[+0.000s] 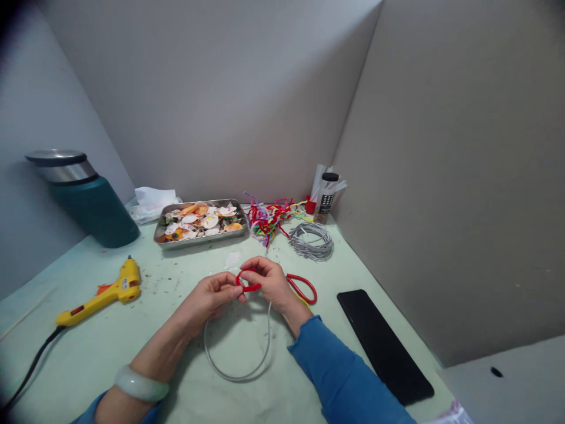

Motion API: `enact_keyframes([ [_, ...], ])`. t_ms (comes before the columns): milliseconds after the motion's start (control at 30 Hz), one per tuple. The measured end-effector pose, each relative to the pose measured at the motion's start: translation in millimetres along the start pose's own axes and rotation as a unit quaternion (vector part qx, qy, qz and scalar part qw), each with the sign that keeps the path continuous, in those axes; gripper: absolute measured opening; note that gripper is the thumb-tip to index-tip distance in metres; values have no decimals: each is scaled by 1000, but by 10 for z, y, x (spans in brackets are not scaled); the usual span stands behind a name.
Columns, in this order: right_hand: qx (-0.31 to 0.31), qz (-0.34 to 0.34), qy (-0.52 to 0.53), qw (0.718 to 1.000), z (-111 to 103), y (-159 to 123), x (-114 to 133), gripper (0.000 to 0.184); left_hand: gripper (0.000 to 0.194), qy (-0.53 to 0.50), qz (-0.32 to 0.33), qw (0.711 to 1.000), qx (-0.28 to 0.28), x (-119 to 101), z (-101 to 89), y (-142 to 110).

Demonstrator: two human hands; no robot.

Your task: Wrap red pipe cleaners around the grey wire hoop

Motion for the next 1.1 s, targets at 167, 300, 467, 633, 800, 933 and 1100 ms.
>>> enact_keyframes([
  [167, 38, 13, -11, 999, 91, -3, -41, 23, 25, -42, 15, 998, -53, -17, -127, 20],
  [300, 93, 39, -56, 993, 212, -61, -29, 22, 26, -66, 30, 991, -113, -35, -257, 26],
  [467, 72, 21, -119, 990, 186, -72, 40, 15, 26, -59, 27, 988, -143, -36, -306, 19],
  [633, 48, -18, -139, 989, 146, -65, 92, 13, 29, -46, 33, 989, -134, -21, -302, 35],
  [800, 31, -61, -187, 980, 145, -93, 187, 15, 34, -43, 21, 991, -129, 10, -304, 38],
  [933, 37, -94, -211, 972, 186, -120, 251, 14, 34, -41, 19, 989, -140, -30, -295, 12],
  [1100, 47, -133, -261, 955, 228, -149, 288, 14, 31, -32, 36, 988, -145, -71, -284, 2],
])
Point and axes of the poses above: each hand's wrist, its own y-axis towards the middle knuckle, its own z-axis out of the palm, x = y × z, the point moved 9 cm from there along y, towards the middle knuckle, and after that the axes turned 2 degrees about -z, right-handed, at the moved point
